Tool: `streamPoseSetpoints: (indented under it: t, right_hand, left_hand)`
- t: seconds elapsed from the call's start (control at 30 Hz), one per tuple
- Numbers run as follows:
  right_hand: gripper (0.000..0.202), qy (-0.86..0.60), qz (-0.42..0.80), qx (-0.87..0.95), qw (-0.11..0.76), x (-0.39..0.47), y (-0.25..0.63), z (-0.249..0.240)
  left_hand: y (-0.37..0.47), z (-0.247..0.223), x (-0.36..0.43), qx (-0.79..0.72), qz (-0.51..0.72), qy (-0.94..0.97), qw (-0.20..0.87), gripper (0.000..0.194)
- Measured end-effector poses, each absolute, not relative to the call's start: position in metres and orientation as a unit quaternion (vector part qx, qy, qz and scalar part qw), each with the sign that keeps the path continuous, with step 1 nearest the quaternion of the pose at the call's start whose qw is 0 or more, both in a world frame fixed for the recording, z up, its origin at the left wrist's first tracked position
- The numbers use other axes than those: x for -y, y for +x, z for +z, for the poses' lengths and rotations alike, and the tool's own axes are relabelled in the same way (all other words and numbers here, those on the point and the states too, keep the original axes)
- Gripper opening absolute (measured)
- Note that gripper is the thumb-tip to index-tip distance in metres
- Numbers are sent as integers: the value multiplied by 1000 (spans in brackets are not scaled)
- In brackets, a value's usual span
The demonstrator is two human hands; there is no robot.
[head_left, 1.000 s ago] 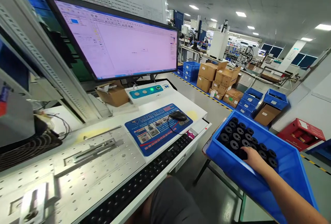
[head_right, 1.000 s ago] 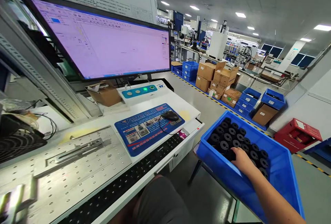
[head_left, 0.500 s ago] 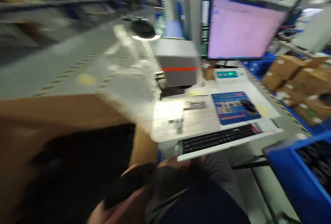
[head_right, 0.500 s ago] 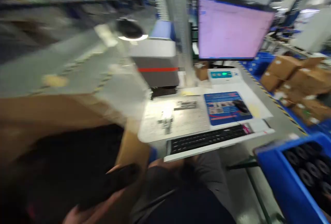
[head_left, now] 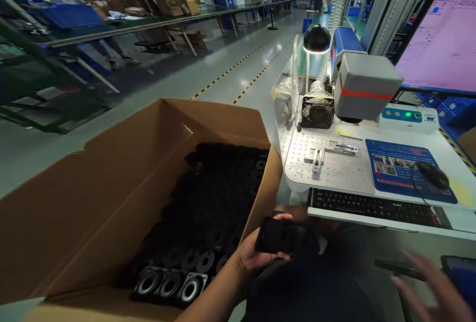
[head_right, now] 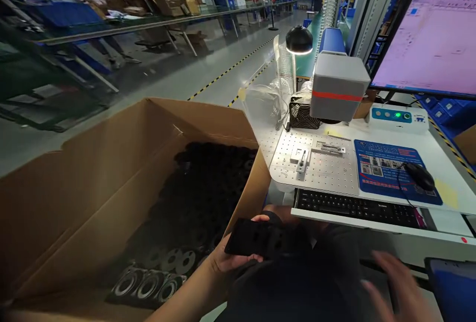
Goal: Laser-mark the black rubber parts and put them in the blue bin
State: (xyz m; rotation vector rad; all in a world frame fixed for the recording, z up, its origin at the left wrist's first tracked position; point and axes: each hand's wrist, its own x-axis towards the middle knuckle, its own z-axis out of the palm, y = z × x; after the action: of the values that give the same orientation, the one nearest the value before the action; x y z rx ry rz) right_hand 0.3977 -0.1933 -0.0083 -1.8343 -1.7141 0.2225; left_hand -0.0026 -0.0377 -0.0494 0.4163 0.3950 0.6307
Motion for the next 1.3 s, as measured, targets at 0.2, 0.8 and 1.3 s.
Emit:
streamPoseSetpoints:
  t: [0.2, 0.8, 1.3]
  right_hand:
    - [87, -410, 222, 868, 168, 127, 267, 28]
    - [50, -609, 238, 631, 418, 30, 312, 35]
    - [60, -823, 20, 554, 127, -142, 292, 15]
  left_hand:
    - [10, -49, 74, -174, 273, 187, 928, 34]
    - [-21, -41, 7, -364, 288, 304, 832, 43]
    - [-30, -61, 7, -339, 261, 314, 848, 32]
